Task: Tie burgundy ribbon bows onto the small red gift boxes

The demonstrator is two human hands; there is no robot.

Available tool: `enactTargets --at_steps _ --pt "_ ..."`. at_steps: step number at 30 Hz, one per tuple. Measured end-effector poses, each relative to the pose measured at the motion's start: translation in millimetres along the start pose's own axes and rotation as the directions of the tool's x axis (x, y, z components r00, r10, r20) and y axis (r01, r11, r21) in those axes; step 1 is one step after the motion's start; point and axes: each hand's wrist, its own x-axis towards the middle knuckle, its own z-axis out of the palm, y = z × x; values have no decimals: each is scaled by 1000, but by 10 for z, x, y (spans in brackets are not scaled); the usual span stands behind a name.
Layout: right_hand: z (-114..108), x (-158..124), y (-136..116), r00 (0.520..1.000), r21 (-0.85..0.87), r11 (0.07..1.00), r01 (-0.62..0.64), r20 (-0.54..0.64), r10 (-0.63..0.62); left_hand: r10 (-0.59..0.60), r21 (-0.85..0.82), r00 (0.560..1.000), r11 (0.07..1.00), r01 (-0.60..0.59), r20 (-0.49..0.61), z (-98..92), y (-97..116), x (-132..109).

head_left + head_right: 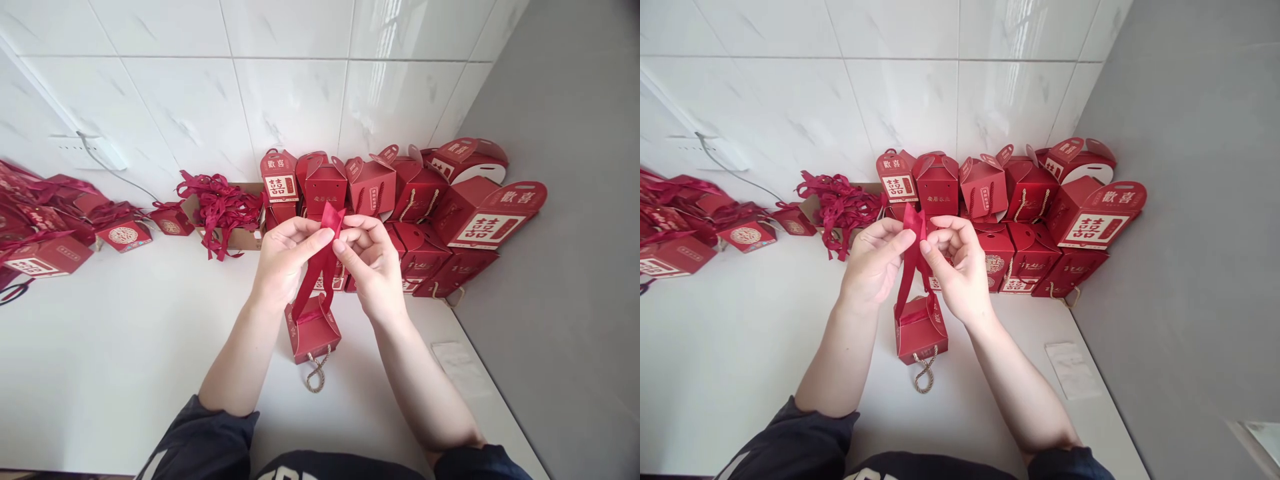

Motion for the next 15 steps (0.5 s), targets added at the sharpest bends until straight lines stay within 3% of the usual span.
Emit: enactTargets --at_steps 10,15 --pt "-36 75 -70 996 -173 982 78 -29 -84 34 48 999 998 -34 -5 7 21 26" --pt "-26 145 -135 993 -163 980 115 2 -116 31 88 999 996 -33 18 0 41 18"
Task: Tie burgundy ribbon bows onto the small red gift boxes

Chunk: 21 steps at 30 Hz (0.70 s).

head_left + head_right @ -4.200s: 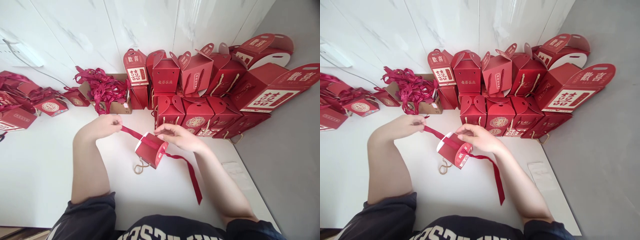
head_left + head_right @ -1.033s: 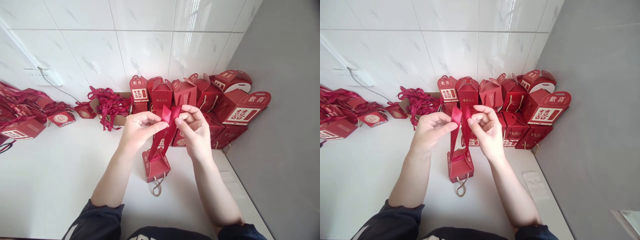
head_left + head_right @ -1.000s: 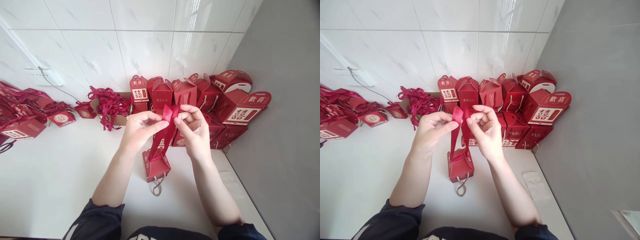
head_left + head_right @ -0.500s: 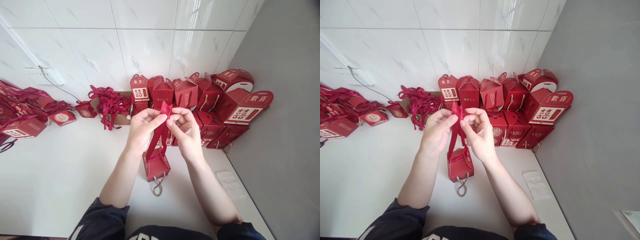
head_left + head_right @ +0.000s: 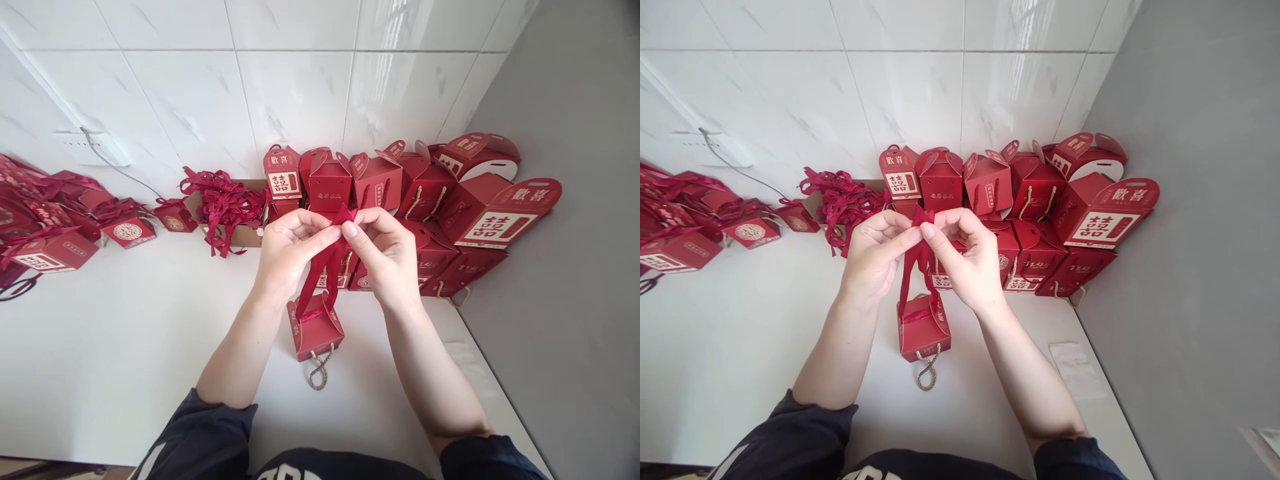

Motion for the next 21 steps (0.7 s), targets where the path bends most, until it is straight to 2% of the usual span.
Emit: enactTargets --at_steps 9,16,21 --pt "19 31 -27 998 -10 999 53 -42 -53 -54 4 998 999 54 18 -4 28 -31" --pt "20 72 -21 990 -18 993 116 -84 -118 -50 3 998 999 50 27 22 18 -22" --pt "29 79 -32 993 -47 995 86 -82 -90 -31 26 1000 999 31 -2 35 13 -3"
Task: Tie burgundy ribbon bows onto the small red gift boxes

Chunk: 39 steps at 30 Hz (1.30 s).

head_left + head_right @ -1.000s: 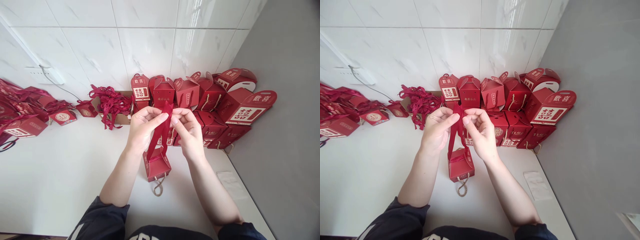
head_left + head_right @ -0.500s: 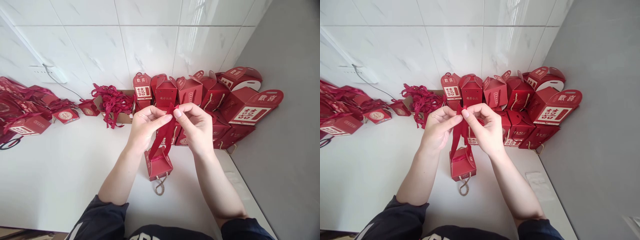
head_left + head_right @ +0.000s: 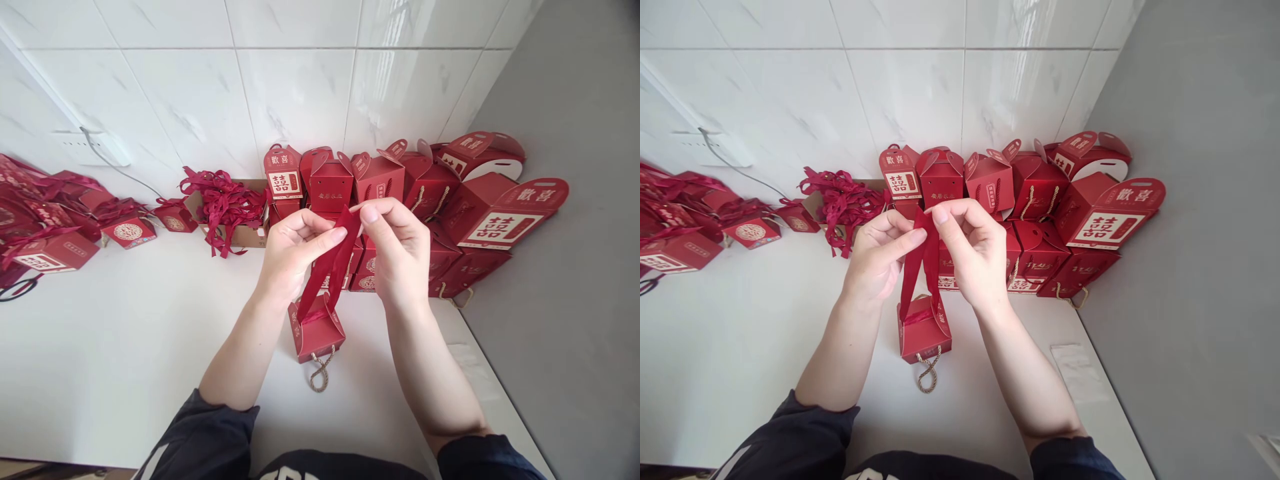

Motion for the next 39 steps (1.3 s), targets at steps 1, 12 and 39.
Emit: enactTargets --at_steps 1,12,39 --pt "-1 -7 -1 1000 1 1000 -10 0 10 5 -2 1000 1000 -5 -6 3 -2 6" --pt "-5 -79 25 998 -12 999 -41 37 41 51 18 999 999 -51 -3 49 -18 38" --pt "-21 -106 -54 994 -44 997 -58 95 62 -412 275 618 910 309 670 -950 -1089 -433"
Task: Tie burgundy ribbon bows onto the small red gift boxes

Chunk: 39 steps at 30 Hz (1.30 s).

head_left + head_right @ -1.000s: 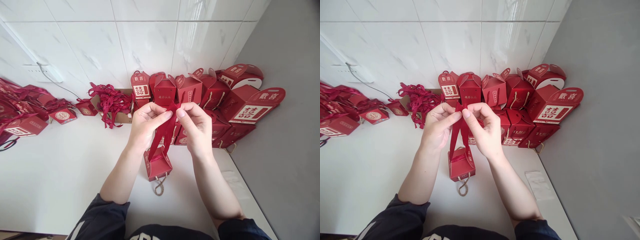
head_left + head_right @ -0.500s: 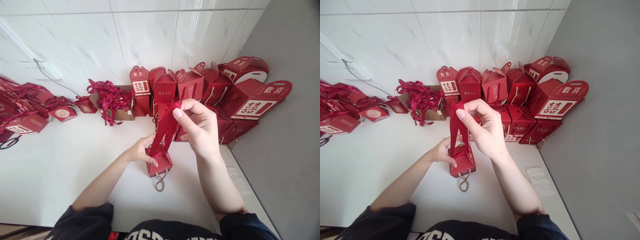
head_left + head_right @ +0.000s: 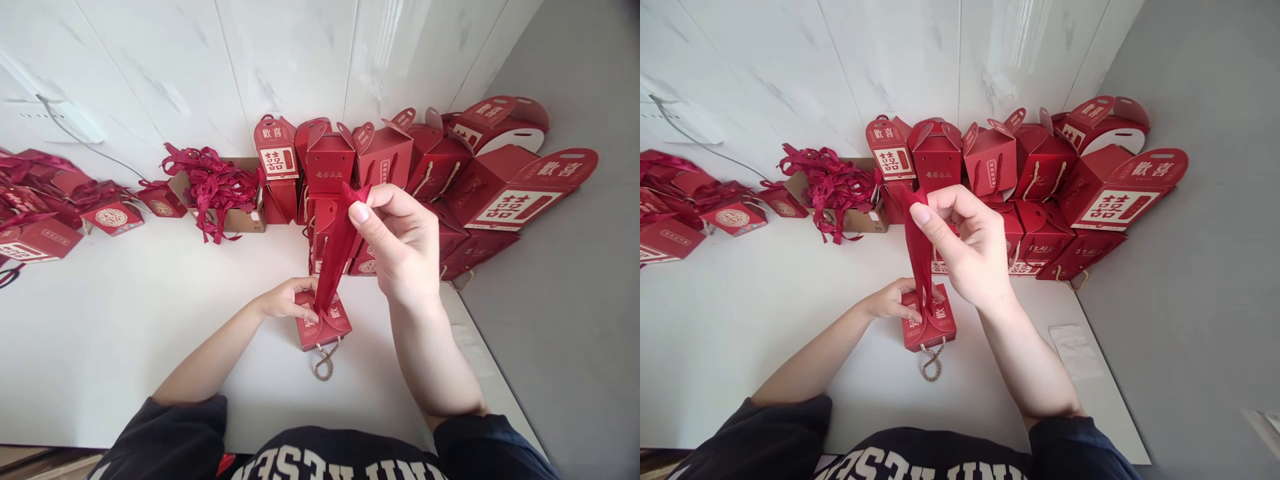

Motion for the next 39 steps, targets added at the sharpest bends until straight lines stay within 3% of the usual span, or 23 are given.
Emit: enactTargets --at_steps 8,18,25,28,30,32,33,34,36,38,39 --pt "-31 -12 -28 999 -63 998 -4 37 6 111 204 993 972 -119 47 18 -11 121" --pt "-214 27 30 997 -106 994 25 -74 -33 142 283 989 948 -145 32 74 -13 187" --pt "-450 -13 273 975 -277 960 34 -204 -93 125 321 992 939 -126 24 69 -55 188" --pt "-678 -118 416 971 -533 845 39 -181 -158 126 321 991 938 -130 33 64 -58 184" --pt "-807 -248 489 989 -760 647 56 -48 -142 118 319 992 940 -123 37 65 -45 181" --pt "-873 -439 534 995 -910 412 46 6 -100 98 313 995 944 -104 37 68 -30 179" --pt "-875 -555 546 997 -939 342 28 3 -74 86 310 996 946 -93 35 69 -25 179" --pt "-856 -682 554 999 -942 334 23 10 -41 80 307 996 948 -87 33 69 -21 180" --pt "-765 -944 564 993 -876 482 30 83 88 88 313 995 945 -96 39 69 -20 186" --pt "-627 -1180 583 948 -732 679 -54 177 266 107 326 993 938 -118 51 68 -22 194" --pt "-551 -1273 600 928 -671 733 -117 188 321 116 333 992 934 -128 57 67 -21 197"
